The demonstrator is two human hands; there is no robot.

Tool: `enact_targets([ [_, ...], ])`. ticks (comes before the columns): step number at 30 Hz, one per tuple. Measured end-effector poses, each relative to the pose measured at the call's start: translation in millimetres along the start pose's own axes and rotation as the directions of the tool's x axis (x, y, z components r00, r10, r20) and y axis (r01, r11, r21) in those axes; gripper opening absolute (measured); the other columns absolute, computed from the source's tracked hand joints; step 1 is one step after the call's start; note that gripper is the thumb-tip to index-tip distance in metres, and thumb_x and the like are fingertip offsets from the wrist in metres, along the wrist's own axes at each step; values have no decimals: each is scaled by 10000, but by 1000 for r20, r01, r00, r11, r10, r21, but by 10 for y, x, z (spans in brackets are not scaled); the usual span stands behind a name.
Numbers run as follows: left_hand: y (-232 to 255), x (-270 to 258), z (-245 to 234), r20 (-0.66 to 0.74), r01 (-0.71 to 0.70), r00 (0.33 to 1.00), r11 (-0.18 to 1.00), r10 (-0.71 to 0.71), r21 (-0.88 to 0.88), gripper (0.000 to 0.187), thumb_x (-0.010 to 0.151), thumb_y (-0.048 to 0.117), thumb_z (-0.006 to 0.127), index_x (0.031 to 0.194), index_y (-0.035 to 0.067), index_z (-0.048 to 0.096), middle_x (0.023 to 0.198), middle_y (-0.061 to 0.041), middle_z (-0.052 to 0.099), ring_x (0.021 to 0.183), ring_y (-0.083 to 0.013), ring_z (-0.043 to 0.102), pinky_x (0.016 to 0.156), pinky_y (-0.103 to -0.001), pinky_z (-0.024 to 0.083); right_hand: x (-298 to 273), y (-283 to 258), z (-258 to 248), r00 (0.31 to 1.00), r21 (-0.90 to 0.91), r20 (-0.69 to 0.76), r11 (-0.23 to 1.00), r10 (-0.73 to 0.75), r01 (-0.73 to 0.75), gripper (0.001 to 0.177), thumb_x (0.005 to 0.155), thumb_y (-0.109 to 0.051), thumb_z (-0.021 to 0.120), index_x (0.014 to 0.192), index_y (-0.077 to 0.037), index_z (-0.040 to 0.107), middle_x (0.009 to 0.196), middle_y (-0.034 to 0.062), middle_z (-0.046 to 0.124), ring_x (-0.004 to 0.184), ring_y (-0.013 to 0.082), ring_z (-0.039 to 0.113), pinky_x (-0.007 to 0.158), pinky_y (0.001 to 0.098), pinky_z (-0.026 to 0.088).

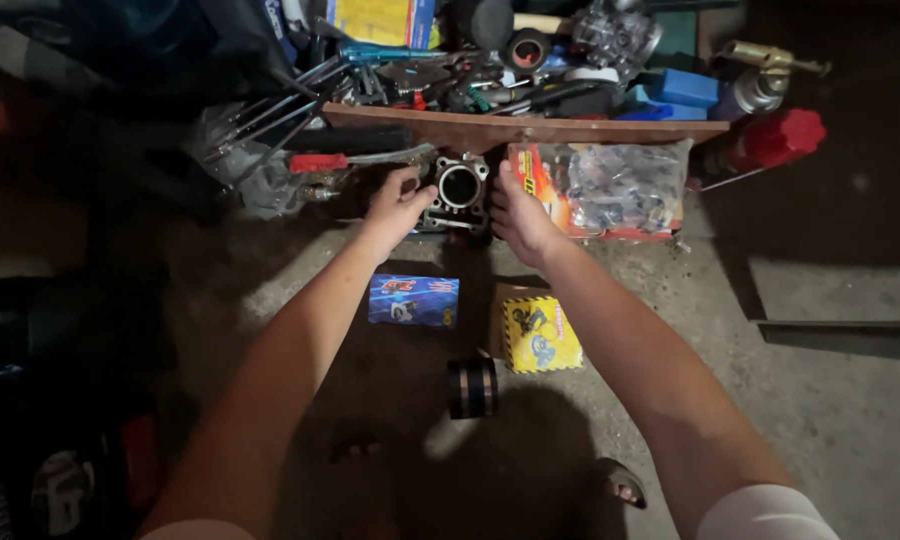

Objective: Organizing and inspecting various motorcycle engine parts and tools on a shelf.

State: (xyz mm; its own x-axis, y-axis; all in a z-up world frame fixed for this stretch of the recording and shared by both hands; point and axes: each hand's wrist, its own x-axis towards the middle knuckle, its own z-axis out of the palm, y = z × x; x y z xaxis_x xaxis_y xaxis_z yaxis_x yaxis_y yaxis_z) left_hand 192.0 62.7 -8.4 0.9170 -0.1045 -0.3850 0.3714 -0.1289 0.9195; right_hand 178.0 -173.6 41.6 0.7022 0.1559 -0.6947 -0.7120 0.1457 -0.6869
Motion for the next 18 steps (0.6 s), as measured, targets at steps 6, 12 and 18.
enact_targets([
  [6,-286,102,77,111,80,991,997,-79,-1,609,1014,263,698,1524,68,429,1474,-116,533,1358,-212,509,1070,-333,430,62,-12,110,998,-73,-13,996,54,-54,1051,865,-823,316,1642,-134,155,1702,189,122,1549,410,116,1228,583,104],
  [12,-154,-79,230,97,-25,995,998,30,-55,475,976,163,629,1442,80,595,1283,-85,719,1103,-153,634,972,-289,501,-11,-87,185,999,-90,-18,995,47,-48,1037,850,-833,329,1622,-153,205,1695,147,225,1548,408,197,1203,599,170],
  [18,85,-304,169,101,-68,992,993,78,-99,435,994,99,612,1427,93,581,1280,-33,702,1090,-93,633,958,-254,490,-302,-121,189,1000,-49,11,999,7,-7,990,850,-810,353,1578,-140,350,1636,148,345,1463,379,344,1145,612,328],
])
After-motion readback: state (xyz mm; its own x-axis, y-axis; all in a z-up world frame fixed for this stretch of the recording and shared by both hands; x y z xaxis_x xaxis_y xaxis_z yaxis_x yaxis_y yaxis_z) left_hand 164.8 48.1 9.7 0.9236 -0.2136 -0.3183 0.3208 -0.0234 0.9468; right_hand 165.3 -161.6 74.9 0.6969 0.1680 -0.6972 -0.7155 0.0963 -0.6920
